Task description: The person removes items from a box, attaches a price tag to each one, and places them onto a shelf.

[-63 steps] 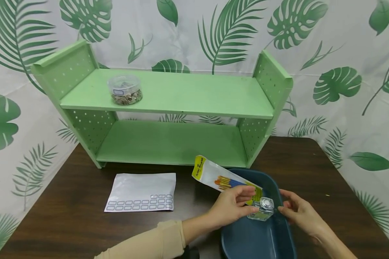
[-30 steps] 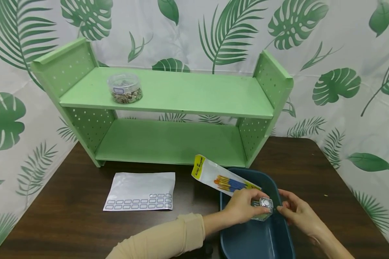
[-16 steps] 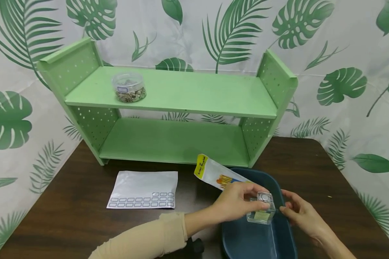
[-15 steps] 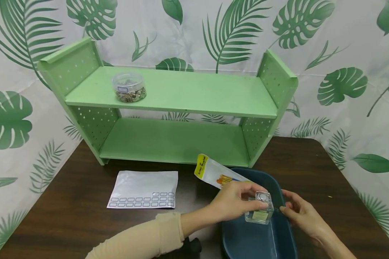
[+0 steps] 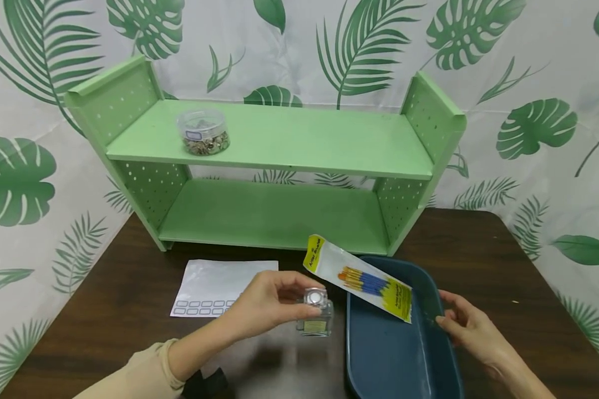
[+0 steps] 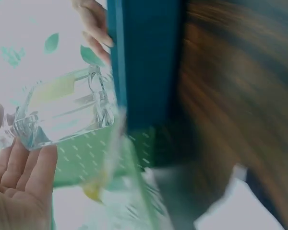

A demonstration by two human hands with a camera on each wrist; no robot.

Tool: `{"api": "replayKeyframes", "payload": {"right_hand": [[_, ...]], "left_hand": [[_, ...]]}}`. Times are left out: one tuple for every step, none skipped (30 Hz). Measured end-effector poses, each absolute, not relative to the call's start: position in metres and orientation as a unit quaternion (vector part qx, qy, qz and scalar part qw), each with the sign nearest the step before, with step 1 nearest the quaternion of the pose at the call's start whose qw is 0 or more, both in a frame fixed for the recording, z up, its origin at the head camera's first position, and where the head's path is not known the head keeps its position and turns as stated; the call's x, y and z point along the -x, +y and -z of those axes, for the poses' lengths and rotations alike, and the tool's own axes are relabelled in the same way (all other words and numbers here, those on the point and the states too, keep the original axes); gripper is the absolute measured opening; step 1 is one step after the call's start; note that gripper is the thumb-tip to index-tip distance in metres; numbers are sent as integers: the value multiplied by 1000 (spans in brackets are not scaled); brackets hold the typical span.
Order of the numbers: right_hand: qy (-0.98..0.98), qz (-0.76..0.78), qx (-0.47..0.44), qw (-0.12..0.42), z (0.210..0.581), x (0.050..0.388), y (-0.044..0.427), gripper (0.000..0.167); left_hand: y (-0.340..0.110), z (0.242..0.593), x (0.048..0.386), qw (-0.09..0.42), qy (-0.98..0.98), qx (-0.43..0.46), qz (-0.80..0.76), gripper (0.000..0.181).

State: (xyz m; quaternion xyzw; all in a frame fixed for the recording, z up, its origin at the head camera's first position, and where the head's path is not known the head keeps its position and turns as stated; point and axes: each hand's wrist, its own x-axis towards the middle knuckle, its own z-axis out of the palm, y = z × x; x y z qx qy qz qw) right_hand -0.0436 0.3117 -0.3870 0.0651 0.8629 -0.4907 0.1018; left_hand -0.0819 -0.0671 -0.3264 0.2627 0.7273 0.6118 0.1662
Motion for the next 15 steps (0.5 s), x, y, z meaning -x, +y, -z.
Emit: {"api": "replayKeyframes", "payload": {"right_hand": [[864, 490, -64, 101, 387, 44, 312, 55], [864, 488, -64, 101, 387, 44, 311, 55], [866, 486, -65, 98, 387, 44, 311, 55], [867, 485, -64, 99, 387, 45, 312, 55], [868, 483, -64, 99, 387, 45, 312, 55], [869, 479, -64, 100, 387, 45, 312, 55], [871, 477, -63, 101, 387, 44, 312, 55], [872, 475, -63, 100, 387, 44, 313, 54], [873, 474, -62, 99, 388, 44, 313, 54], [873, 474, -61, 99, 388, 44, 313, 54], [874, 473, -60, 96, 389, 44, 313, 53], [875, 472, -59, 93, 390, 44, 313, 53], [875, 471, -58, 91, 391, 44, 313, 53], [875, 472, -57, 91, 392, 44, 313, 53], [874, 473, -57, 92, 392, 44, 313, 53]], "left_hand": [[-75, 330, 81, 167, 735, -252, -607, 28], [-82, 335, 81, 167, 739, -244, -605, 28], [-89, 340, 80, 166, 742, -239, -604, 29], [-95, 345, 79, 164, 744, -233, -604, 29], [-101, 351, 79, 163, 746, -227, -604, 30], [-107, 356, 78, 163, 749, -221, -603, 30], [-112, 361, 77, 163, 751, -218, -602, 30], [-117, 365, 76, 162, 752, -214, -601, 31], [-121, 369, 75, 163, 756, -209, -598, 31], [-126, 373, 73, 165, 760, -204, -595, 31], [-129, 376, 72, 167, 762, -201, -592, 31], [-133, 379, 71, 168, 764, -200, -590, 32], [-136, 382, 70, 169, 764, -199, -591, 32], [-139, 385, 69, 170, 764, -198, -590, 32], [-141, 387, 68, 169, 765, -198, -589, 32]]}}
